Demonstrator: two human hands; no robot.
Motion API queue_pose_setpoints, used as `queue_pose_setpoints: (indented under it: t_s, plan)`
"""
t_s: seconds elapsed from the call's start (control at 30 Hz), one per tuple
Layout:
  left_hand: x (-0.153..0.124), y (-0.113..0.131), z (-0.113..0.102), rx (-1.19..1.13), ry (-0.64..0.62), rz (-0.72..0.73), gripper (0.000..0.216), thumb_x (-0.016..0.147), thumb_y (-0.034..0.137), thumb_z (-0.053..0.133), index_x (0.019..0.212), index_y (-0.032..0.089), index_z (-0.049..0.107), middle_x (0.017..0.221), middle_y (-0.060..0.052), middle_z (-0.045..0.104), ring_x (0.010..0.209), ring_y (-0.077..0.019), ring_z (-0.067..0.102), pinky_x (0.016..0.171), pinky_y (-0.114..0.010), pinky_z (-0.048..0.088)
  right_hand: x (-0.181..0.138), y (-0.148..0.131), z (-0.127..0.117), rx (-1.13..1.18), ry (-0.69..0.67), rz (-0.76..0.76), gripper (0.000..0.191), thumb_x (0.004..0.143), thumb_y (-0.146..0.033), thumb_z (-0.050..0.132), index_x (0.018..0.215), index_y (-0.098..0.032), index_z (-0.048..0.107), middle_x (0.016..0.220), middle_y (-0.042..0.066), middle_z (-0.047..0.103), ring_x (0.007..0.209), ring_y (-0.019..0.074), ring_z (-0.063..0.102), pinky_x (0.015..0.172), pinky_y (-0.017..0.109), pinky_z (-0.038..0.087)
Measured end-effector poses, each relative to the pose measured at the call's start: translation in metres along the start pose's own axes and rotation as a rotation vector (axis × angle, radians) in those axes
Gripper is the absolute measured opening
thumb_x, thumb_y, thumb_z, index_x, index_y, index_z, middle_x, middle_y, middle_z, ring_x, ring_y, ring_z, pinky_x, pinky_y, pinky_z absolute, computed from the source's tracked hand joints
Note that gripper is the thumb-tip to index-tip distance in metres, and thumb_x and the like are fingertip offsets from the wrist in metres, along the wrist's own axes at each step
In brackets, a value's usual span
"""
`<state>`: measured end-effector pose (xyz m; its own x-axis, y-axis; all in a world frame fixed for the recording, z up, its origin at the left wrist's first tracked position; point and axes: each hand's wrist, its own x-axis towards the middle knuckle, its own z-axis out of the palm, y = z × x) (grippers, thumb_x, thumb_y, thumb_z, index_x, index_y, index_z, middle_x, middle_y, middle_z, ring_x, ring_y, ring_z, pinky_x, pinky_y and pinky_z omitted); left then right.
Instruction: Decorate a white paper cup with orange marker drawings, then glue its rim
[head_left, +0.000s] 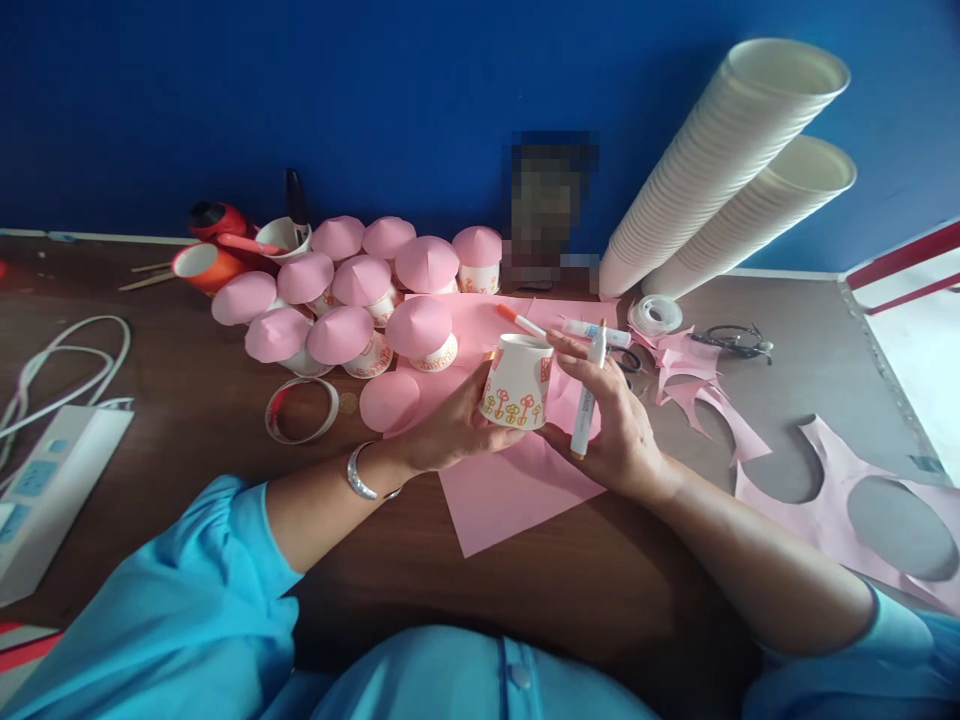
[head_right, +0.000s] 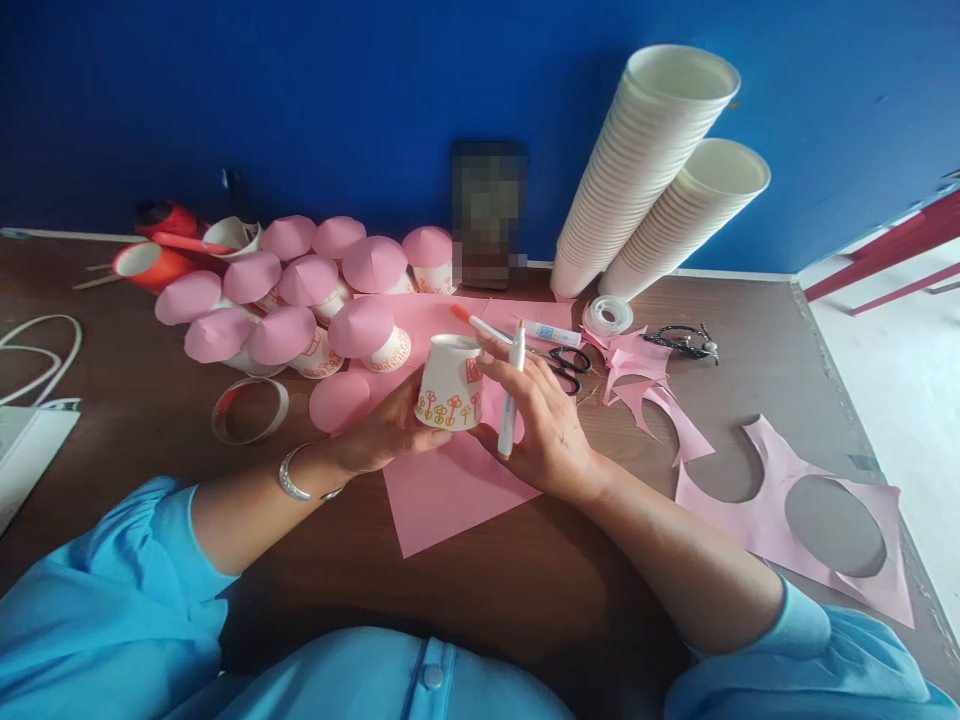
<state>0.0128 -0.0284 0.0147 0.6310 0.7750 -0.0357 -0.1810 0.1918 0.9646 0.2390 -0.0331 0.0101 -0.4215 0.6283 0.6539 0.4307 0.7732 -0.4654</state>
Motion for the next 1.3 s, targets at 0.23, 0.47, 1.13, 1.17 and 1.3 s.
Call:
queue_pose_setpoints:
  t_s: [0.23,0.47,1.13,1.17,1.3]
  plan:
    - [0.000,-0.002,-0.002,-0.003,0.067,-0.003,0.065,0.088,0.034,0.078,0.145,0.025,0.048,0.138,-0.012,0.059,0.131,-0.0325,0.054,0.106,-0.048,0.048,-0.006,0.003,0.000,0.032,0.094,0.033,0.082,0.088,-0.022,0.079,0.158,-0.028,0.038,0.145,0.018,0.063,0.132,0.0379,0.065,0.105,0.061,0.058]
    - [-0.001,-0.008,-0.004,-0.088,0.081,0.007,0.063,0.087,0.033,0.081,0.141,0.027,0.051,0.136,-0.010,0.060,0.130,-0.0299,0.055,0.108,-0.046,0.046,-0.014,-0.007,-0.008,-0.007,0.205,-0.005,0.043,0.106,-0.047,0.051,0.141,-0.025,0.065,0.092,0.008,0.067,0.073,0.0207,0.067,0.062,0.037,0.061]
    - [0.000,-0.008,-0.001,-0.179,0.194,-0.028,0.052,0.080,0.031,0.084,0.124,0.024,0.058,0.112,-0.004,0.063,0.107,-0.0230,0.058,0.094,-0.038,0.045,0.002,-0.030,-0.011,0.121,0.076,-0.023,0.023,0.086,-0.008,0.062,0.105,-0.020,0.062,0.077,0.005,0.069,0.064,0.0186,0.070,0.053,0.028,0.057]
    - [0.000,-0.008,-0.001,-0.177,0.196,-0.030,0.051,0.080,0.031,0.084,0.124,0.024,0.058,0.111,-0.004,0.063,0.107,-0.0228,0.058,0.094,-0.037,0.046,0.002,-0.030,-0.011,0.119,0.073,-0.021,0.023,0.087,-0.008,0.061,0.106,-0.020,0.061,0.078,0.005,0.068,0.064,0.0185,0.070,0.053,0.028,0.057]
    - [0.000,-0.008,-0.001,-0.172,0.203,-0.037,0.051,0.079,0.031,0.085,0.122,0.024,0.058,0.110,-0.004,0.063,0.106,-0.0230,0.058,0.093,-0.037,0.045,0.002,-0.030,-0.011,0.102,0.064,-0.010,0.024,0.087,-0.008,0.062,0.107,-0.021,0.062,0.079,0.004,0.069,0.065,0.0187,0.070,0.053,0.029,0.057]
